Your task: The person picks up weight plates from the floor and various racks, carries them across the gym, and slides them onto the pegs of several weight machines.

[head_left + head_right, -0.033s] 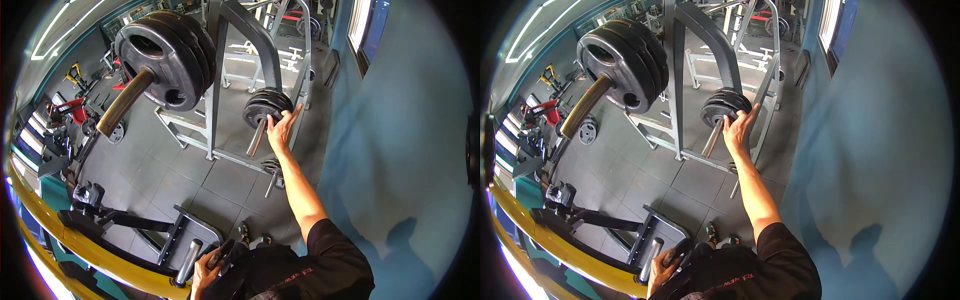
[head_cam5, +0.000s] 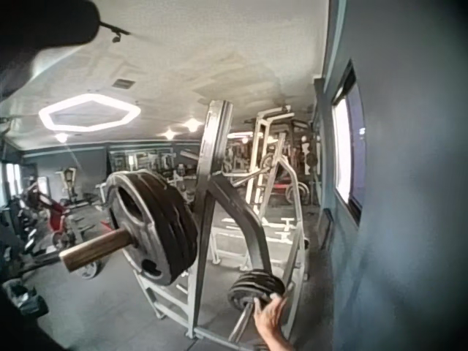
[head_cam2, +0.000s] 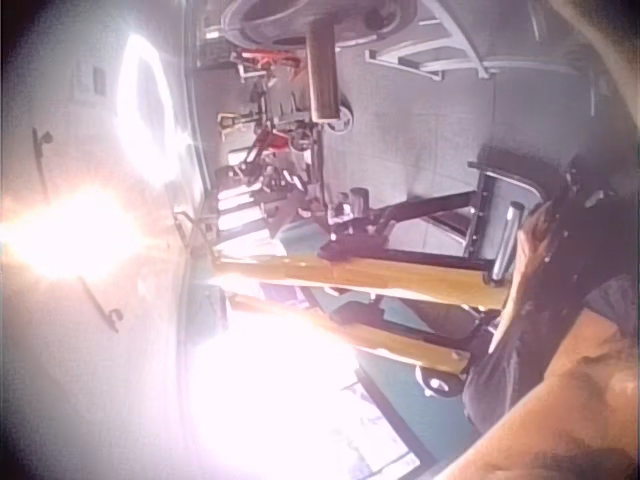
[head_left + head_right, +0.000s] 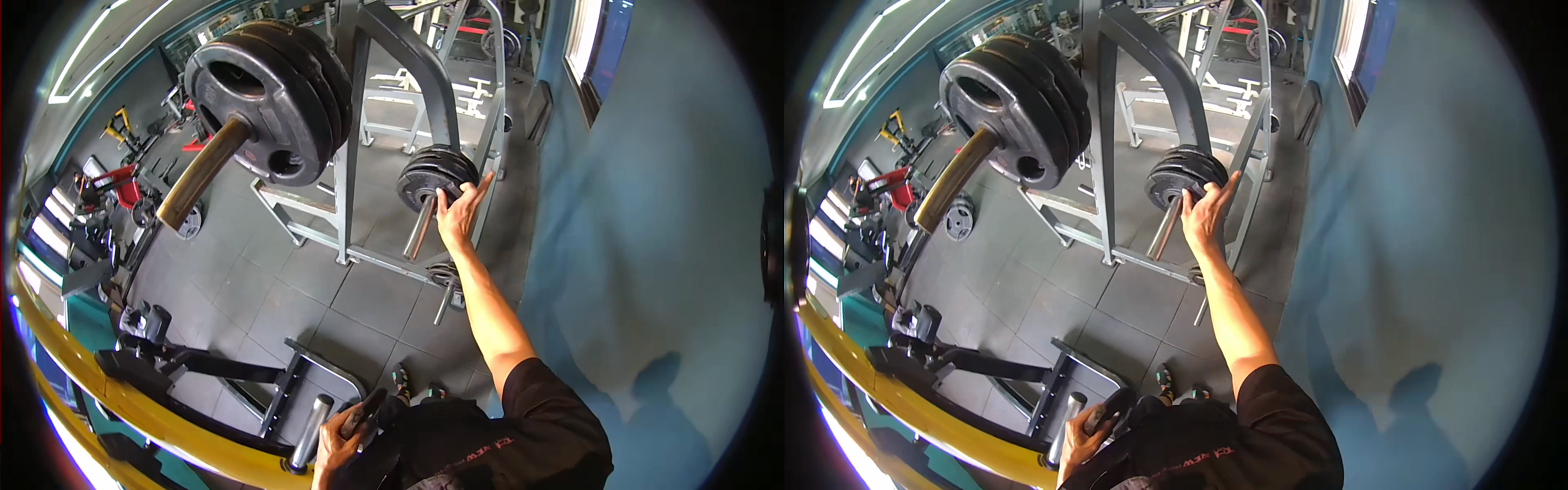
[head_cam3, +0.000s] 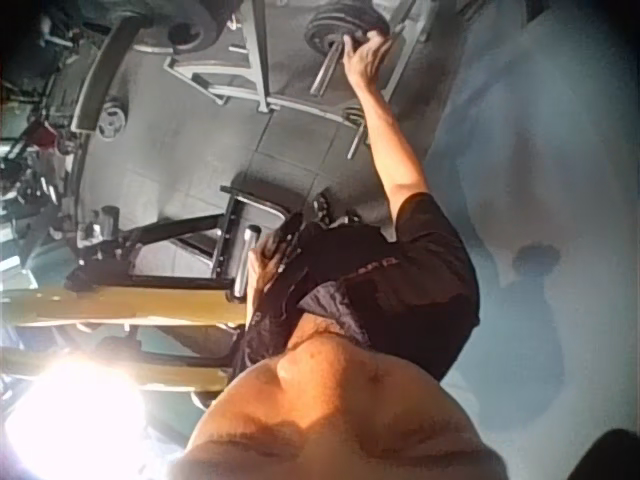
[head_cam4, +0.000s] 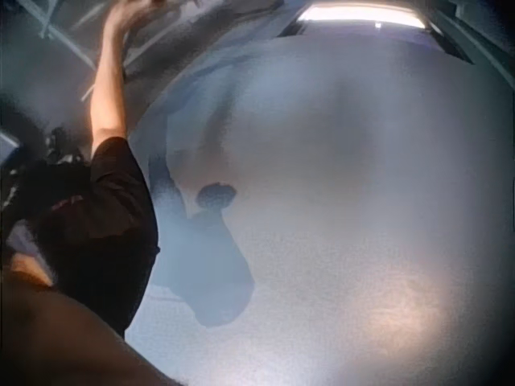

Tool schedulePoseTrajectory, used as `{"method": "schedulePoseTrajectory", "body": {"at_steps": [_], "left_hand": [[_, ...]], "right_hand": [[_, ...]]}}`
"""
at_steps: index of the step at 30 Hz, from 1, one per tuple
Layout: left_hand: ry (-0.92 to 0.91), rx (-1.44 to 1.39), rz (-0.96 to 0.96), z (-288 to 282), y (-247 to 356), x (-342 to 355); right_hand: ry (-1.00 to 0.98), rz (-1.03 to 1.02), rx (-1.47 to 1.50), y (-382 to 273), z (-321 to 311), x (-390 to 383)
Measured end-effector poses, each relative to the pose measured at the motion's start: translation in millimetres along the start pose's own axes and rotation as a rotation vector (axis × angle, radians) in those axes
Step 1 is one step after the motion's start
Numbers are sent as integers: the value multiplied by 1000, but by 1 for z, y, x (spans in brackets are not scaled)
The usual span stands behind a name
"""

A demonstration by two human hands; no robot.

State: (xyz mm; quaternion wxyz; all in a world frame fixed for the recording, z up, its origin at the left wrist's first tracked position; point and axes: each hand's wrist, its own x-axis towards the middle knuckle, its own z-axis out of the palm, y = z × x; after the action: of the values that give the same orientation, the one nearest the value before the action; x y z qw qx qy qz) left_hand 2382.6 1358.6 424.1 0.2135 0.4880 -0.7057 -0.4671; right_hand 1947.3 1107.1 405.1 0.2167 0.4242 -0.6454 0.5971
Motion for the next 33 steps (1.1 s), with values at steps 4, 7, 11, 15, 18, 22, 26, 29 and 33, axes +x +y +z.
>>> {"method": "schedulePoseTrajectory", "body": {"at_steps": [4,7,11,15,18,22,26,29,33], "left_hand": [[-136,-56,18,-29,6,61],[-226,-218,84,-49,24,112],[-371,-331,270,-49,39,189],[-437,-279,403,-34,70,267],[-343,-124,769,-23,90,328],[-304,23,819,-1,94,380],[-211,118,787,18,94,406],[-26,144,833,33,103,419],[146,130,897,54,113,454]], "right_hand": [[22,59,-52,-8,-15,-10],[-255,377,140,-44,-63,-60],[-969,812,770,-95,-133,-132],[-589,682,443,-113,-126,-120],[-478,581,236,-103,-109,-91],[-388,372,-63,-70,-87,-75],[-370,401,-69,-42,-75,-60],[-280,273,-220,-25,-71,-52],[-156,158,-295,4,-56,-21]]}}
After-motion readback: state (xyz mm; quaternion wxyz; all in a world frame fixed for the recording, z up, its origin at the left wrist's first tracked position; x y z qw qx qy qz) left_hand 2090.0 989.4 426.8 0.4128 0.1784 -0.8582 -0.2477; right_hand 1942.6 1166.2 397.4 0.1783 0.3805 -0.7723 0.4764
